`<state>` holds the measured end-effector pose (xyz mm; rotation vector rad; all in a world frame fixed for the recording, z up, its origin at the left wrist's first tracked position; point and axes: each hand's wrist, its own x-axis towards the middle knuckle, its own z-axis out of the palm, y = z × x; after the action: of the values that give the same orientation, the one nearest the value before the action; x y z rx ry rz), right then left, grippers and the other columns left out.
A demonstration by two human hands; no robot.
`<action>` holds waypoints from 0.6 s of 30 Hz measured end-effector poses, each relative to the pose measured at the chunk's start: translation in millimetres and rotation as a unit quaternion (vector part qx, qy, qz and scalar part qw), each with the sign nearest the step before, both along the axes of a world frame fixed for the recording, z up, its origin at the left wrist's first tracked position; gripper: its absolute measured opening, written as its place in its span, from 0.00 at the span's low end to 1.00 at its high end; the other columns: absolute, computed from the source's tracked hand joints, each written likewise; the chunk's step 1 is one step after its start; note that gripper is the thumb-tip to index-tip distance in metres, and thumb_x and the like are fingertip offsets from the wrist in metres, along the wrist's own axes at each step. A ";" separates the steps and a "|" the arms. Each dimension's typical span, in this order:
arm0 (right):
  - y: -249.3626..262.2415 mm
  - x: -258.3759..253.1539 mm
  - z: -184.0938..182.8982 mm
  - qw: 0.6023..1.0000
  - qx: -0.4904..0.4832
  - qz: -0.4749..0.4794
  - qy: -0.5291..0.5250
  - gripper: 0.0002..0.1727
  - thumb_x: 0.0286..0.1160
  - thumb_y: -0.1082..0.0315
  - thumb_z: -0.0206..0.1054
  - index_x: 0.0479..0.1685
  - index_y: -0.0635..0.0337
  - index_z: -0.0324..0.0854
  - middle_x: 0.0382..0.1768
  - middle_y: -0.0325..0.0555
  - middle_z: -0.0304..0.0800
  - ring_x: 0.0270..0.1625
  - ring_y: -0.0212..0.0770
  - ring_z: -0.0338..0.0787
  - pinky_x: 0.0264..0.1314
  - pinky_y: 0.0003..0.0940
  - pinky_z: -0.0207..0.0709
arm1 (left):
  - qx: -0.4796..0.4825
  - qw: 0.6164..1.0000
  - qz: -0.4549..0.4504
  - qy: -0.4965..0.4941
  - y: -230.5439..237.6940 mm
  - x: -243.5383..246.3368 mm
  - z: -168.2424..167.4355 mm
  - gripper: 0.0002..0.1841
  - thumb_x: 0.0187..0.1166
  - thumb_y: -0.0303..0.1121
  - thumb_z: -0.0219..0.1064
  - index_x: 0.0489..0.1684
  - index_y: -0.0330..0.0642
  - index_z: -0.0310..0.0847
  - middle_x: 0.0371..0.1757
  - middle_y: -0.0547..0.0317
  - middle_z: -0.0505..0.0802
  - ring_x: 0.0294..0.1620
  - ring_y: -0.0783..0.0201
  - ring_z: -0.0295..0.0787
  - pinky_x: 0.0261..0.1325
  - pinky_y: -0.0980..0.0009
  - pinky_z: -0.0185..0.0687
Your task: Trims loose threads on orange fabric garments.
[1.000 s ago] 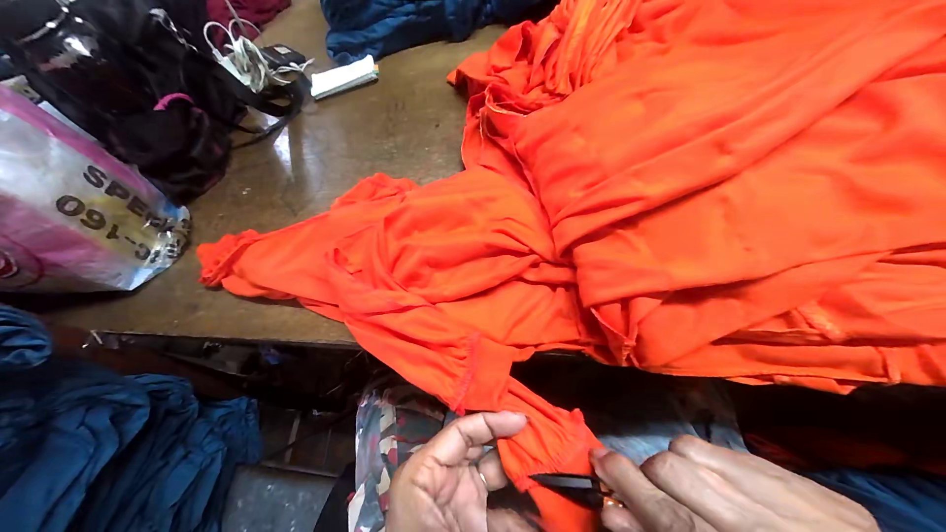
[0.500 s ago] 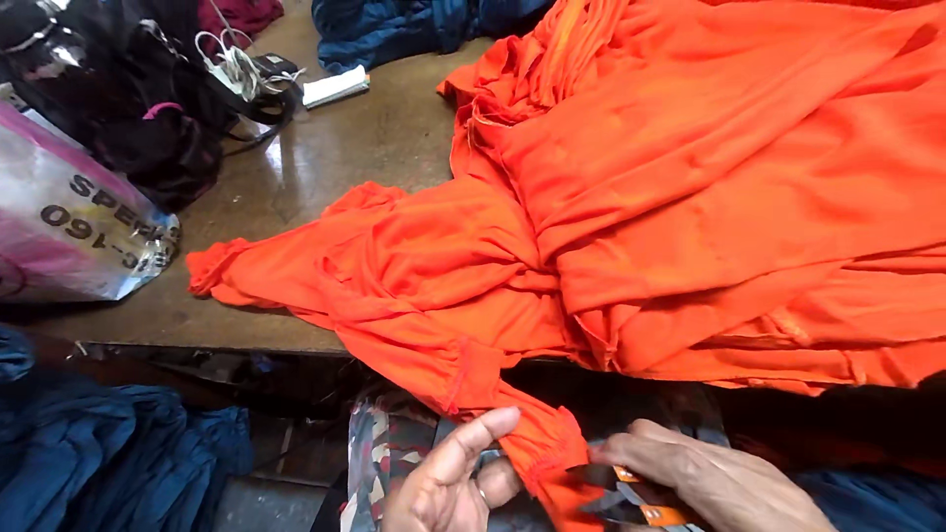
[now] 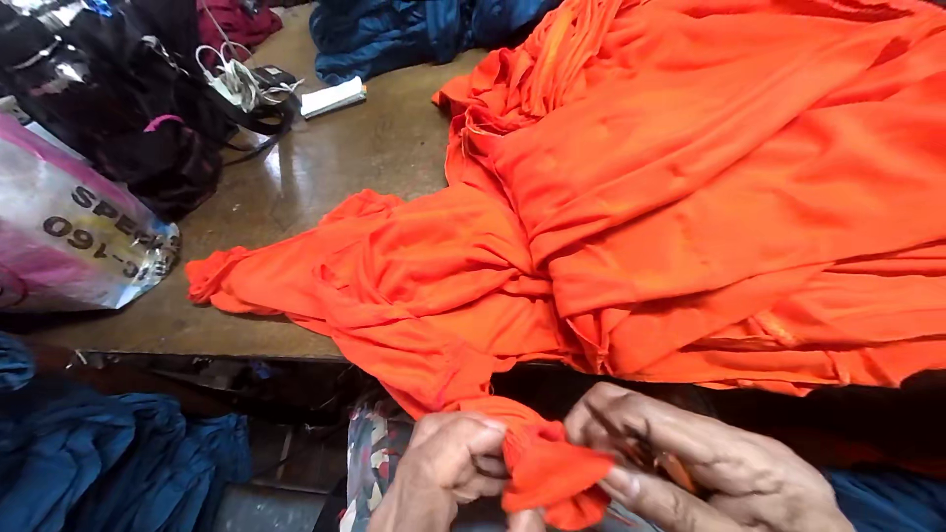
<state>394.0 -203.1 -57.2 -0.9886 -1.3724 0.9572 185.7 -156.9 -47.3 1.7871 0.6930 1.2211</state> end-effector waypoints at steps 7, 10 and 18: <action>3.6 -9.6 16.8 0.900 -0.229 0.029 0.368 0.06 0.87 0.72 0.59 0.46 0.57 0.81 0.23 0.34 0.77 0.16 0.20 0.67 0.16 0.15 0.62 | 0.035 0.991 0.011 0.126 9.2 0.6 -9.7 0.07 0.67 0.17 0.68 0.34 0.34 0.92 0.41 0.52 0.91 0.45 0.69 0.87 0.46 0.78 0.86; 4.0 -15.0 17.0 0.896 -0.280 0.037 0.343 0.06 0.89 0.71 0.56 0.46 0.56 0.79 0.20 0.32 0.77 0.15 0.19 0.67 0.14 0.14 0.60 | -0.145 0.985 -0.086 -0.027 12.7 -4.7 -13.5 0.09 0.70 0.14 0.62 0.24 0.31 0.87 0.40 0.53 0.91 0.48 0.69 0.86 0.52 0.76 0.83; 9.7 -13.8 5.2 0.895 -0.331 0.046 0.296 0.08 0.89 0.68 0.55 0.40 0.52 0.77 0.15 0.32 0.71 0.12 0.22 0.64 0.12 0.16 0.58 | -0.520 0.723 -0.218 -0.399 9.4 -11.6 -24.4 0.15 0.77 0.28 0.60 0.52 0.33 0.90 0.50 0.46 0.95 0.57 0.57 0.92 0.66 0.56 0.83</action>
<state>380.2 -193.4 -52.0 -0.9974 -0.5749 1.6962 174.2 -147.5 -71.7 0.3377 0.2693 0.8342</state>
